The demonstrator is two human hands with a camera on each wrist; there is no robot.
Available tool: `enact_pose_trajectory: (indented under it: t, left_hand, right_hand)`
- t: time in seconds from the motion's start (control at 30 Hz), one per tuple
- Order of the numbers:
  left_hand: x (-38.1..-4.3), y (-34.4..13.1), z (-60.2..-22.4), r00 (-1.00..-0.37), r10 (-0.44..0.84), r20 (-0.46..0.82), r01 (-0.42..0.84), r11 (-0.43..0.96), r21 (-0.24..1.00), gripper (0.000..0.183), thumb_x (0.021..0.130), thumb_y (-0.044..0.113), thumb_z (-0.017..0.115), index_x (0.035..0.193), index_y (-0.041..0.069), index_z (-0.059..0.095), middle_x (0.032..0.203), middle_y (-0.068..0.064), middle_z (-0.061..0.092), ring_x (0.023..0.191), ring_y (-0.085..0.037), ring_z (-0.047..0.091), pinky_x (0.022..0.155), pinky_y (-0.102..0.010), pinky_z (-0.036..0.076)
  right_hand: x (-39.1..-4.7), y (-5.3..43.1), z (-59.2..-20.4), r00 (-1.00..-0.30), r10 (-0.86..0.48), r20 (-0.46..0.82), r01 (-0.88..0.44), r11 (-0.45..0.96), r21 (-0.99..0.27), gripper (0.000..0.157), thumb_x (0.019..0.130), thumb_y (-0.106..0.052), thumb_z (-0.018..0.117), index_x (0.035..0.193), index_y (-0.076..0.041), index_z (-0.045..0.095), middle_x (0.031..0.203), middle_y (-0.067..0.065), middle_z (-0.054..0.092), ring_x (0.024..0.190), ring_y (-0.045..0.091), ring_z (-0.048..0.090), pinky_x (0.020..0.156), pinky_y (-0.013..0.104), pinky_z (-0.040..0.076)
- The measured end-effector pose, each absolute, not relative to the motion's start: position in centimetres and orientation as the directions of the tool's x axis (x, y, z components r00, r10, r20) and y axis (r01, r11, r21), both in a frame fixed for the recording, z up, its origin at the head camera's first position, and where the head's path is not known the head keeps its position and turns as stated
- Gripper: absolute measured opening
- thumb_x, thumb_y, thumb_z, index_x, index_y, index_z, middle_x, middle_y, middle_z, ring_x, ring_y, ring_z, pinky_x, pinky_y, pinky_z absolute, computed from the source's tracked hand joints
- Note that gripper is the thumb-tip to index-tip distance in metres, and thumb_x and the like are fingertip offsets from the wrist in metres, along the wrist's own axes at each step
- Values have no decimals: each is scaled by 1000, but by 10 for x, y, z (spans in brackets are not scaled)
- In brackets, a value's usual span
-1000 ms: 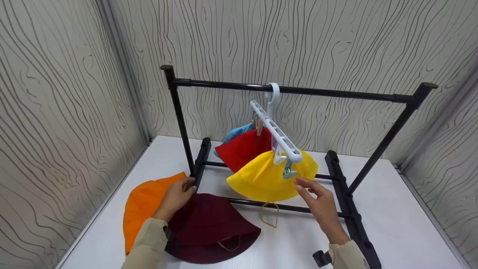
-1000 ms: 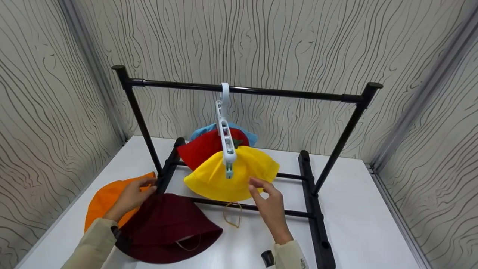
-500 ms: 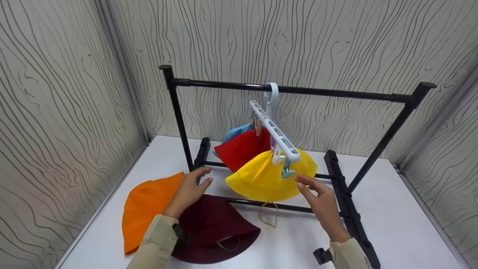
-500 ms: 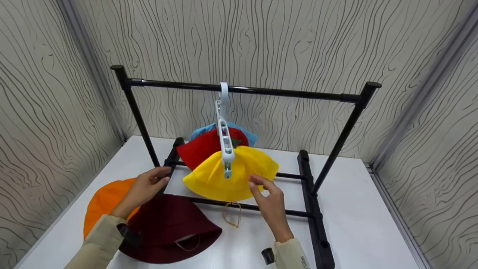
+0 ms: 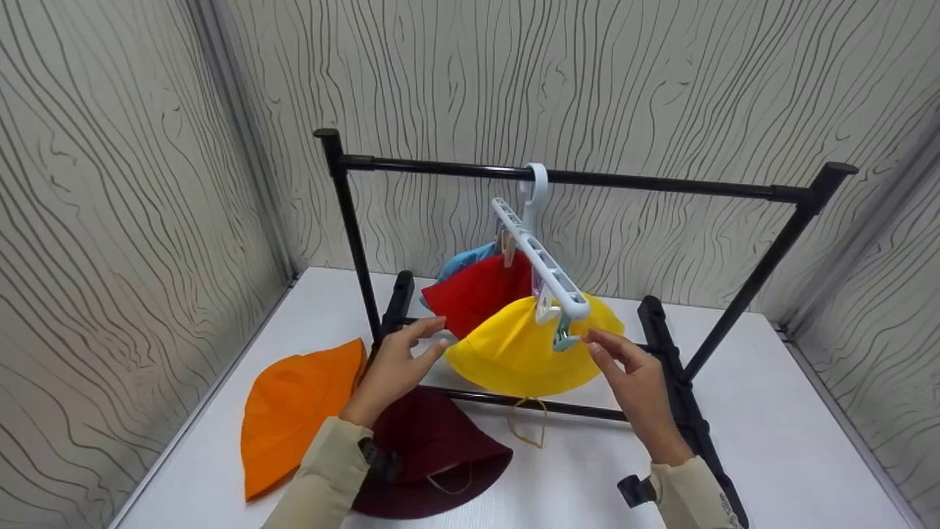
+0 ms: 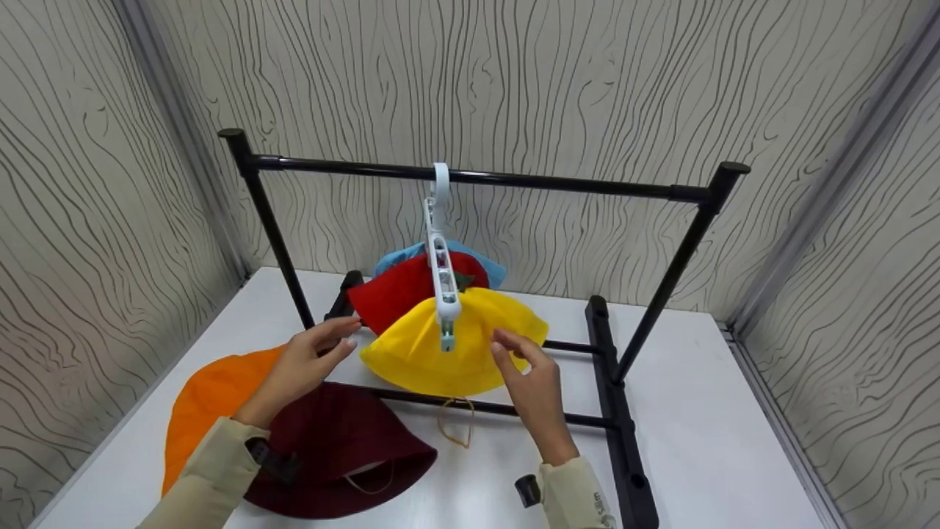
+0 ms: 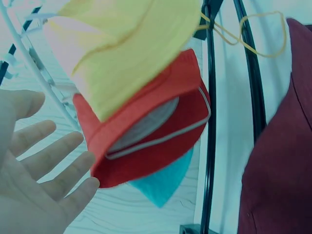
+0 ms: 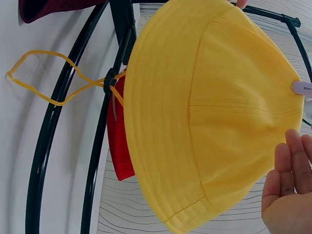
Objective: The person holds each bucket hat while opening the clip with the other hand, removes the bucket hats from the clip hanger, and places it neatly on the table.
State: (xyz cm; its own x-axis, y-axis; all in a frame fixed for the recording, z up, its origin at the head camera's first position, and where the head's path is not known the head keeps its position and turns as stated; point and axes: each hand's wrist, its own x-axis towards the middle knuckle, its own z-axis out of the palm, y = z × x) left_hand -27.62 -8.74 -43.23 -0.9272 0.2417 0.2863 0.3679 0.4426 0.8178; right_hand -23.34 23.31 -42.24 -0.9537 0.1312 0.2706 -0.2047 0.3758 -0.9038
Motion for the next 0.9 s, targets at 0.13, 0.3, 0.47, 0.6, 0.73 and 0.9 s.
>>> enact_pose_trajectory:
  t: [0.13,0.3,0.47,0.6,0.73,0.9]
  left_hand:
    - [-277,-78,-428,-915,264,306,393,411,823,45,96,30,59,136,10,53,138,-8,56,124,-29,54,107,-52,40]
    - [-278,-68,-423,-897,279,342,431,381,818,46,96,30,58,138,10,52,138,-10,56,123,-31,55,108,-50,40]
    - [-279,-56,-418,-890,297,346,439,355,825,46,96,32,58,138,14,52,139,-8,56,123,-30,54,108,-45,42]
    - [-281,-48,-414,-880,318,353,449,313,837,48,96,34,58,139,14,51,140,-7,54,124,-30,54,107,-44,42]
    - [-282,-41,-411,-878,327,350,448,301,842,48,96,34,58,138,14,51,140,-6,54,126,-27,53,106,-43,43]
    - [-282,-31,-406,-883,329,336,436,307,846,45,95,30,59,137,15,53,140,-6,55,126,-24,54,103,-39,46]
  right_hand:
    - [-236,233,-416,-952,123,281,-215,384,-898,39,96,-31,58,129,-10,59,126,7,64,108,-1,54,95,5,40]
    - [-239,232,-407,-949,110,295,-232,392,-890,42,96,-34,57,131,-11,57,129,6,62,110,-2,53,95,5,40]
    - [-243,230,-399,-944,101,314,-251,395,-883,42,97,-34,56,132,-12,56,132,3,59,110,-2,54,94,6,41]
    - [-247,229,-393,-944,83,321,-257,426,-867,45,97,-37,55,135,-13,54,134,2,57,111,-2,53,94,5,40]
    - [-250,225,-386,-951,50,306,-257,427,-867,46,97,-36,54,138,-14,51,138,4,55,123,9,53,98,9,40]
    - [-254,219,-378,-955,22,296,-261,416,-871,47,98,-36,53,140,-14,49,142,7,52,131,20,49,107,29,40]
